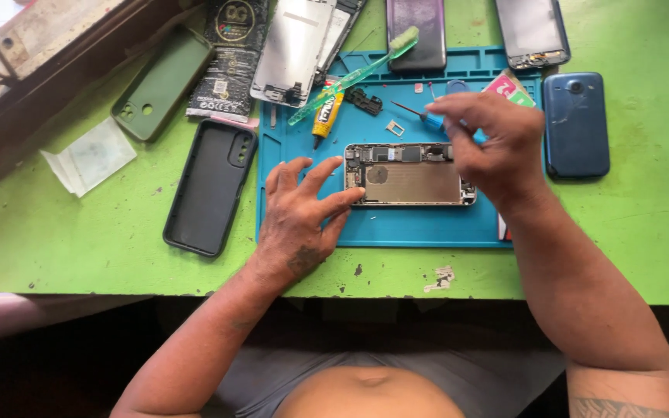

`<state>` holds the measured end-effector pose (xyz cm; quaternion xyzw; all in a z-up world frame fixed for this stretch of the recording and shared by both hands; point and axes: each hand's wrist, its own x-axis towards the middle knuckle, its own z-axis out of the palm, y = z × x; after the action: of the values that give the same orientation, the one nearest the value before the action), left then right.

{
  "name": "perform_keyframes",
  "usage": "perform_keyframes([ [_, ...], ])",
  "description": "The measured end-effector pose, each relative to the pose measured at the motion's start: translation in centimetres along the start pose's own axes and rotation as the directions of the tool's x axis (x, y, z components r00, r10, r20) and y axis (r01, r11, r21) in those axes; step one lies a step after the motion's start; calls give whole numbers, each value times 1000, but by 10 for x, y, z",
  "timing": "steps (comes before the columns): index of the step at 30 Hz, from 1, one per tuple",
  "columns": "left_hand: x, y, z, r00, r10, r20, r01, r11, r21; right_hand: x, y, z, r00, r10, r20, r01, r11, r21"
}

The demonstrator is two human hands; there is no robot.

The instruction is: A person uses a precision screwdriver to remove screws and manipulate internal components of a smartphone on a repair mat.

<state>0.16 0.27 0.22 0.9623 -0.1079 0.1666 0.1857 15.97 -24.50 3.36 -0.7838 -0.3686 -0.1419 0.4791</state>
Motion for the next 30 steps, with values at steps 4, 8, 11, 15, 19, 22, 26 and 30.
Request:
perform_keyframes([
  [4,5,11,-15,999,40,-23,-41,998,-39,2,8,-26,1000,-15,22,18,989,-144],
  [8,7,9,-15,999,35,-29,-36,998,-42,4,-4,-50,994,107,33,-100,982,-160],
  [11,6,10,-14,999,30,-28,-32,998,-50,-3,-10,-59,988,126,87,-99,960,-262],
  [15,5,7,-14,999,38,-17,-39,998,-47,-18,8,-49,975,86,205,36,849,-528],
  [19,2,7,-13,998,39,-41,-40,998,-39,-22,21,-26,965,98,245,94,740,-666],
  [22,4,5,-14,999,45,-32,-46,999,-30,-10,20,-17,937,183,298,71,735,-674],
  [26,2,5,-13,999,47,-24,-48,998,-44,-3,20,-14,902,266,340,16,767,-642],
  [30,2,4,-11,999,41,-22,-43,998,-51,4,13,-19,864,344,367,-91,824,-560],
])
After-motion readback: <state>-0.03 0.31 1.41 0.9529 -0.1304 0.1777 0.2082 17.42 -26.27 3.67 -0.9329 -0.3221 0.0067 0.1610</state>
